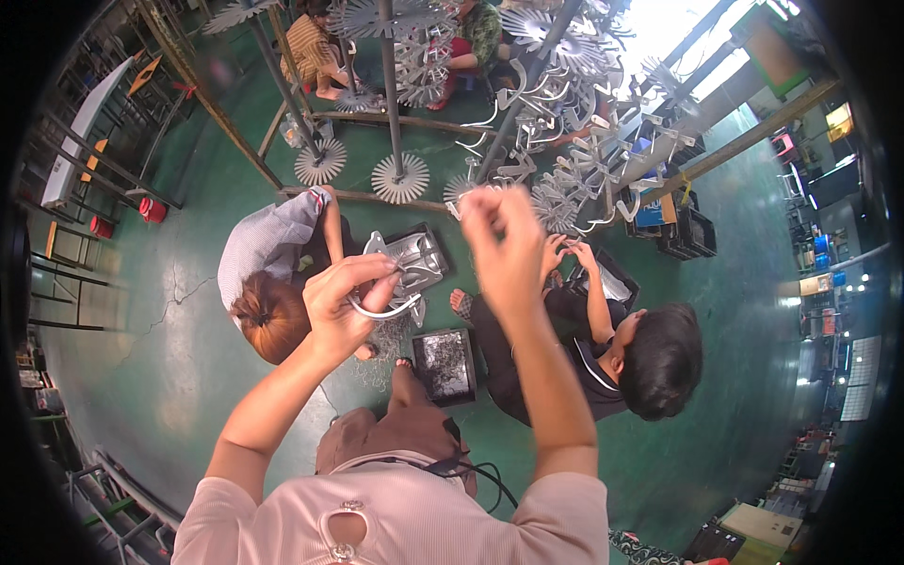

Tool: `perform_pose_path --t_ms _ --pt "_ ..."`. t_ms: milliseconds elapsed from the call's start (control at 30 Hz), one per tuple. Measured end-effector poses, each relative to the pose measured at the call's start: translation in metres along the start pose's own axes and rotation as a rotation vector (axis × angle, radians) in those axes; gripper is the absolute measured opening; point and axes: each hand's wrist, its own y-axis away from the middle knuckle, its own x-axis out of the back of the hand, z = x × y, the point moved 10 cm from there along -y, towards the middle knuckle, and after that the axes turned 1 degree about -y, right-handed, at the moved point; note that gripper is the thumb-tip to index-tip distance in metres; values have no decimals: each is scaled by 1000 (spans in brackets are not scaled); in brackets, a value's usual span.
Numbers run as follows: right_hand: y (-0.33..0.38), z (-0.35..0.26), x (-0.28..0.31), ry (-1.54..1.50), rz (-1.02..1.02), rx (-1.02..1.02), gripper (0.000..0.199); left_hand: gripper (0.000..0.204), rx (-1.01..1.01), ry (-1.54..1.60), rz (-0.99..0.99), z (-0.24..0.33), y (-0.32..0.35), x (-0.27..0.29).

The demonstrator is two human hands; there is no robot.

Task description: The person sits on the factory floor and repeatedly picks up small metal hooks and plastic clips, attaching them to a large decorative metal tree structure. They also handle a stack of plastic clips and place them into a black tray.

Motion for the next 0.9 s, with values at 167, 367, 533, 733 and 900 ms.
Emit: perform_pose_path --t_ms 167,367,533,733,900 --pt "-90 98 45 348 193 83 13 22 10 36 -37 -9 0 -9" --pt "-166 131 33 544 236 6 11 21 33 -27 14 -19 5 17" --pt "-186 122 34 681 282 81 12 20 54 -42 11 -22 8 27" --pt "-242 139 39 681 133 35 18 21 64 -63 33 -28 13 37" --pt "-292 161 22 735 -228 -117 23 23 85 -71 50 -35 14 42"
